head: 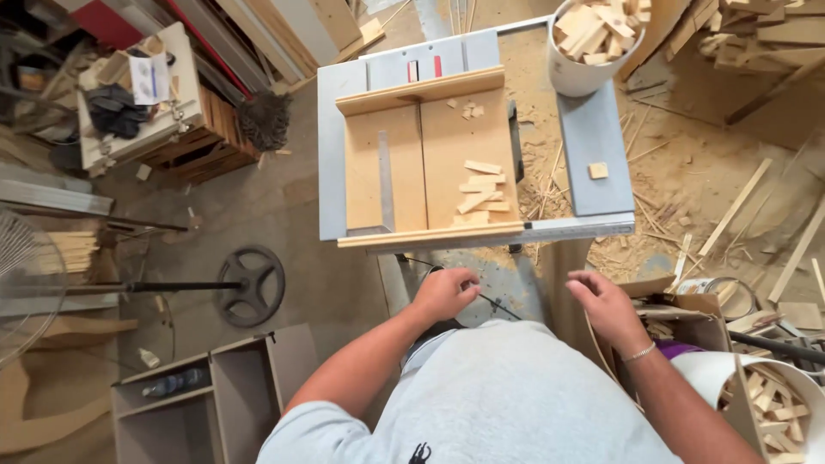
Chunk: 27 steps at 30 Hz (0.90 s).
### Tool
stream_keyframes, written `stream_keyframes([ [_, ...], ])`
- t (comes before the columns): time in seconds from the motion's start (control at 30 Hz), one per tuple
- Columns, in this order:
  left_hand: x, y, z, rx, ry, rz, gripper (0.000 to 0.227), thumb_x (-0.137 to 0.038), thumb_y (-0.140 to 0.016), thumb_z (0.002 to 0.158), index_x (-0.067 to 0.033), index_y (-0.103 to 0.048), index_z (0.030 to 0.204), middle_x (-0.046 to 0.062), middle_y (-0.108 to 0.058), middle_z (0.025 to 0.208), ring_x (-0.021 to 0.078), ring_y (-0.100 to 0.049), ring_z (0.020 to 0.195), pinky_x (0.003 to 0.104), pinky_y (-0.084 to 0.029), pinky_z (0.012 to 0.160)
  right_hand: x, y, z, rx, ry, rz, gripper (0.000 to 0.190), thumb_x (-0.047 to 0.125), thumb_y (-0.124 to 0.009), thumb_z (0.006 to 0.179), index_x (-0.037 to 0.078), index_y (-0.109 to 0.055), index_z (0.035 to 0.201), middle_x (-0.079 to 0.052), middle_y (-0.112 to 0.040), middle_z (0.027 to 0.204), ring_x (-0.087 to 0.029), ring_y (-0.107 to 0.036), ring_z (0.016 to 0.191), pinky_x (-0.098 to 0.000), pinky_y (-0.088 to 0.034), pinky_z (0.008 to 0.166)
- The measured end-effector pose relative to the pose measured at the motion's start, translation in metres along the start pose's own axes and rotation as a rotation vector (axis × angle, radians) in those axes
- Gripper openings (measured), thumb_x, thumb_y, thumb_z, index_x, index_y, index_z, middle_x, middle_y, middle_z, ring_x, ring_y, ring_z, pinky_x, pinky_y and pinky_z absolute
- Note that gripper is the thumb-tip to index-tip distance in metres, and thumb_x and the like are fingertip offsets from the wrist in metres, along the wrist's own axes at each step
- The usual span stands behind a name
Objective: Cutting small wooden slats on a table saw and arranging them on a circular board
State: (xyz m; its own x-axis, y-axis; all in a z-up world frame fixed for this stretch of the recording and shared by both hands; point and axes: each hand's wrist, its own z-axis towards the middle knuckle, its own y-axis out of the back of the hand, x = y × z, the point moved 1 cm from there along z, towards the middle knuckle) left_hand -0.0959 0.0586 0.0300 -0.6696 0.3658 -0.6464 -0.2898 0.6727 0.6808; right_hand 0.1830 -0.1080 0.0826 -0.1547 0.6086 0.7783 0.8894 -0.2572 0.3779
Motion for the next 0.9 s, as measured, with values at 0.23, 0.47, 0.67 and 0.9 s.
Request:
stream_keyframes([
  [0.23, 0.118, 0.117, 0.021, -0.248, -0.007, -0.091, 0.016, -0.038, -0.071, 0.088, -0.0270, -0.078, 0.096, 0.000, -0.076, 0.085, 0.0249, -0.075, 0.090, 0.039, -0.060, 0.079, 0.091, -0.100, 0.102, -0.157, 0.240, -0.392, 0.034, 0.037, -0.073, 0.095, 0.021, -0.074, 0.126, -0.007, -0.076, 0.110, -0.028, -0.071, 0.109, -0.0429, -0.056, 0.095],
  [0.47, 0.230, 0.206, 0.089, -0.133, 0.254, 0.016, 0.030, -0.053, -0.065, 0.089, -0.0297, -0.073, 0.107, -0.003, -0.076, 0.091, 0.0262, -0.074, 0.097, 0.046, -0.059, 0.086, 0.130, -0.186, 0.207, -0.070, 0.694, -1.113, 0.036, 0.029, -0.075, 0.080, 0.026, -0.072, 0.116, -0.001, -0.068, 0.106, -0.026, -0.069, 0.103, -0.0394, -0.057, 0.092],
  [0.67, 0.242, 0.211, 0.111, -0.050, 0.187, -0.067, 0.032, -0.048, -0.068, 0.087, -0.0261, -0.074, 0.109, -0.002, -0.076, 0.091, 0.0268, -0.075, 0.095, 0.045, -0.059, 0.086, 0.103, -0.209, 0.238, -0.102, 0.847, -1.335, 0.014, 0.039, -0.067, 0.082, 0.033, -0.065, 0.094, 0.008, -0.057, 0.094, -0.016, -0.063, 0.090, -0.0308, -0.054, 0.078],
  [0.9, 0.206, 0.202, 0.116, -0.046, -0.034, -0.269, 0.038, -0.038, -0.075, 0.084, -0.0239, -0.073, 0.119, 0.003, -0.077, 0.097, 0.0330, -0.073, 0.100, 0.050, -0.059, 0.089, 0.158, -0.234, 0.224, 0.173, 0.523, -0.652, 0.023, 0.030, -0.070, 0.094, 0.017, -0.073, 0.112, -0.007, -0.074, 0.100, -0.030, -0.070, 0.097, -0.0443, -0.055, 0.086],
])
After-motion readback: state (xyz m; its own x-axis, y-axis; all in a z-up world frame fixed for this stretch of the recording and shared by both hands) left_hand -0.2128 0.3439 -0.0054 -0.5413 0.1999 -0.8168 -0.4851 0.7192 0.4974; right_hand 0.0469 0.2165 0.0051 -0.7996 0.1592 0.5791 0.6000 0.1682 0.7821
